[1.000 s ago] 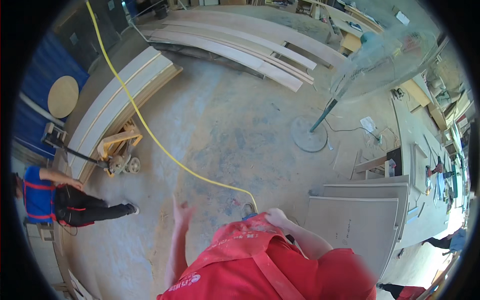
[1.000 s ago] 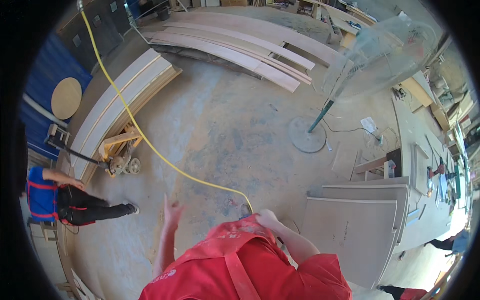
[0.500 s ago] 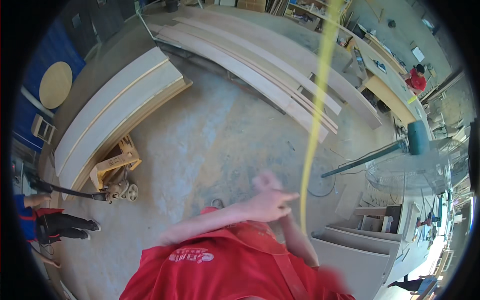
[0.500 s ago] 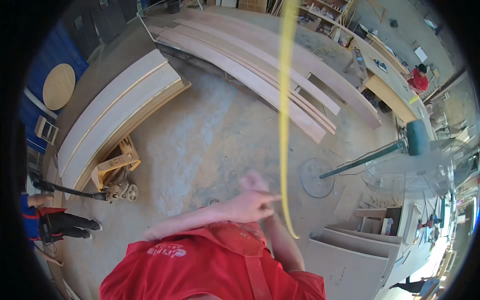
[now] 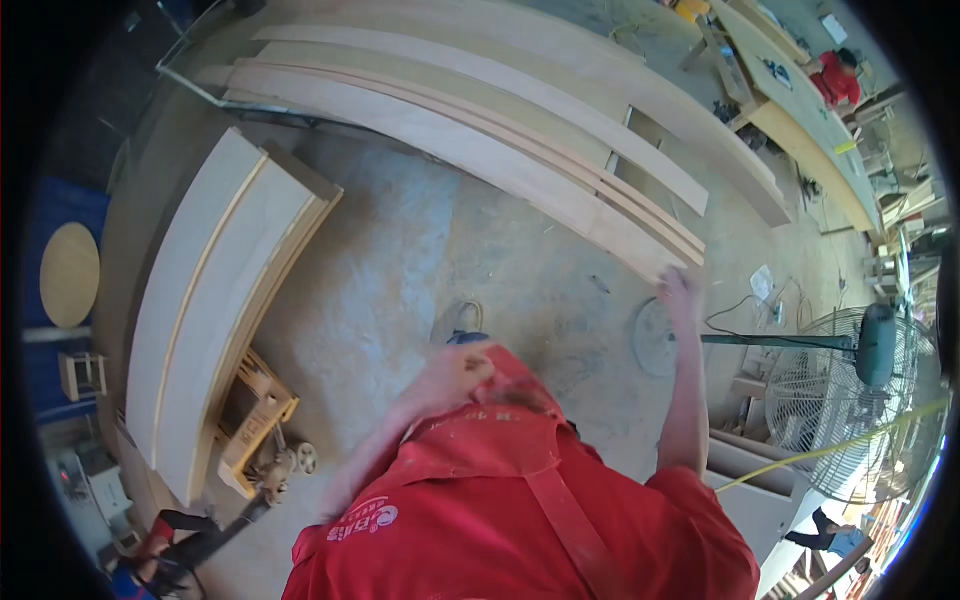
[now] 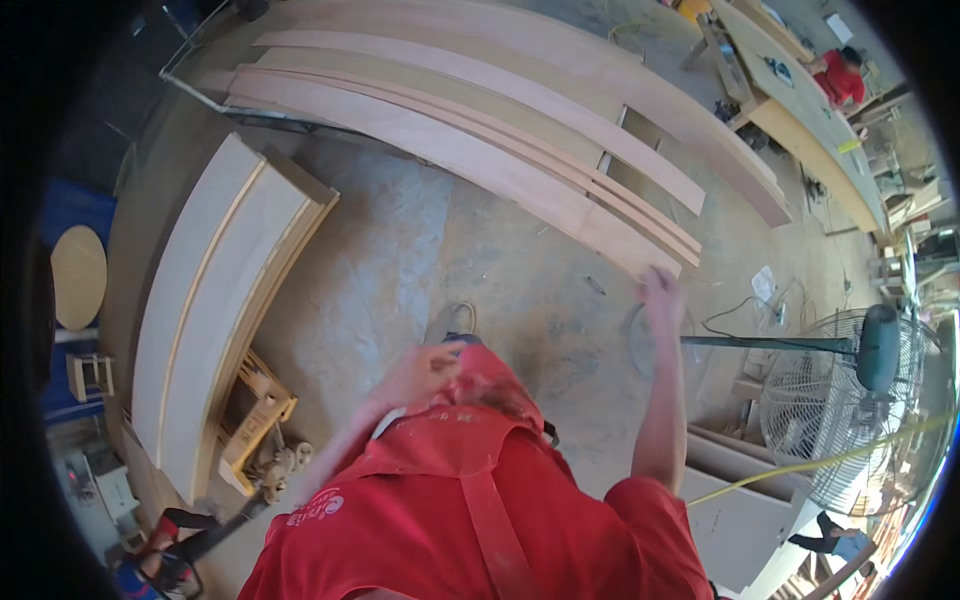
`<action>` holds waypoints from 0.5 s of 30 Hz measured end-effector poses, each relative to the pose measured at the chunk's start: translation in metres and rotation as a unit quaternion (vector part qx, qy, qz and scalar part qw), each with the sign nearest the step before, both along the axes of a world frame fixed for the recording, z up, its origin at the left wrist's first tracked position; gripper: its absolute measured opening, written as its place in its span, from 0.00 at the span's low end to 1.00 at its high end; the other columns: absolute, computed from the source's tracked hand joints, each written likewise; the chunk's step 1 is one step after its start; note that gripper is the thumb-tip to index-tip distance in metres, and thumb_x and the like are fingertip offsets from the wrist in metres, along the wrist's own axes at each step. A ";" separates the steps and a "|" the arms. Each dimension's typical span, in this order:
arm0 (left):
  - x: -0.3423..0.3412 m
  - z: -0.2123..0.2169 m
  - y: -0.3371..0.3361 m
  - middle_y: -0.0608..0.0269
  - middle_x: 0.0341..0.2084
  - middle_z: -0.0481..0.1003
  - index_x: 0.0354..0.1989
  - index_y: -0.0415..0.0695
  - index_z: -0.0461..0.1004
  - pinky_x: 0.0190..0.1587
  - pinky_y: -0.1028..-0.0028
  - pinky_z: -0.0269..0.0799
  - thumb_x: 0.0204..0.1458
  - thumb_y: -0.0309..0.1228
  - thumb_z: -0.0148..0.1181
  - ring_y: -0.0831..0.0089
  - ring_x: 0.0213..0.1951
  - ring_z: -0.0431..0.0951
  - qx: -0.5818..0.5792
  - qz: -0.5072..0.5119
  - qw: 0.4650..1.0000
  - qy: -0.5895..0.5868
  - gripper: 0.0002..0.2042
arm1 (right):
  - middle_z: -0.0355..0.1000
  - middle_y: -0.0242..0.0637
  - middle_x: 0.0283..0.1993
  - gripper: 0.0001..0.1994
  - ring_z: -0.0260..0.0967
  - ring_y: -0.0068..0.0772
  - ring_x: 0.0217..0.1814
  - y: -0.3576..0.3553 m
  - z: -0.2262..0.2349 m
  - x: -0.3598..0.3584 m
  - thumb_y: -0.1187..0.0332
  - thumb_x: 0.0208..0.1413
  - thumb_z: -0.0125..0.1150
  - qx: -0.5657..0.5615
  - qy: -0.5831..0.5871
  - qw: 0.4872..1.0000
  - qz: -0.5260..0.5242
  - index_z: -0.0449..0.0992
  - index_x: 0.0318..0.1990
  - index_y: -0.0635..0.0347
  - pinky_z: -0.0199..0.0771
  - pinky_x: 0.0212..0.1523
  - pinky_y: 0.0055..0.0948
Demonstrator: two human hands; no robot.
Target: Assembling wooden components using a nail gun and marking wood with a pencil for measurement.
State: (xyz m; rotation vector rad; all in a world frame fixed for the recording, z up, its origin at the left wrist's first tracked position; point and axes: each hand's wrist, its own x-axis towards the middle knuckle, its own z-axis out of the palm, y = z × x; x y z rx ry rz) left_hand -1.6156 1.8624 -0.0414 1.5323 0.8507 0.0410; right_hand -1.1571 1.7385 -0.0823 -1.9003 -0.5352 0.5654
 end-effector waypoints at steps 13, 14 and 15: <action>0.032 -0.078 0.307 0.49 0.37 0.85 0.64 0.37 0.75 0.46 0.69 0.79 0.60 0.33 0.64 0.66 0.39 0.86 0.006 0.084 0.983 0.161 0.24 | 0.79 0.47 0.28 0.16 0.81 0.39 0.35 0.357 -0.088 0.015 0.61 0.59 0.66 -0.251 -0.064 0.909 0.327 0.82 0.38 0.70 0.79 0.40 0.37; 0.041 -0.089 0.325 0.52 0.37 0.85 0.64 0.36 0.74 0.45 0.71 0.79 0.61 0.31 0.63 0.70 0.38 0.84 -0.004 0.065 0.985 0.158 0.24 | 0.79 0.47 0.28 0.17 0.81 0.39 0.34 0.371 -0.097 0.026 0.60 0.58 0.66 -0.288 -0.058 0.899 0.325 0.82 0.38 0.70 0.79 0.40 0.37; 0.052 -0.103 0.341 0.55 0.36 0.85 0.65 0.35 0.73 0.44 0.73 0.78 0.61 0.29 0.63 0.74 0.37 0.83 -0.014 0.054 0.989 0.136 0.24 | 0.79 0.47 0.27 0.17 0.81 0.39 0.34 0.386 -0.106 0.041 0.59 0.58 0.66 -0.324 -0.055 0.888 0.322 0.82 0.37 0.70 0.79 0.40 0.37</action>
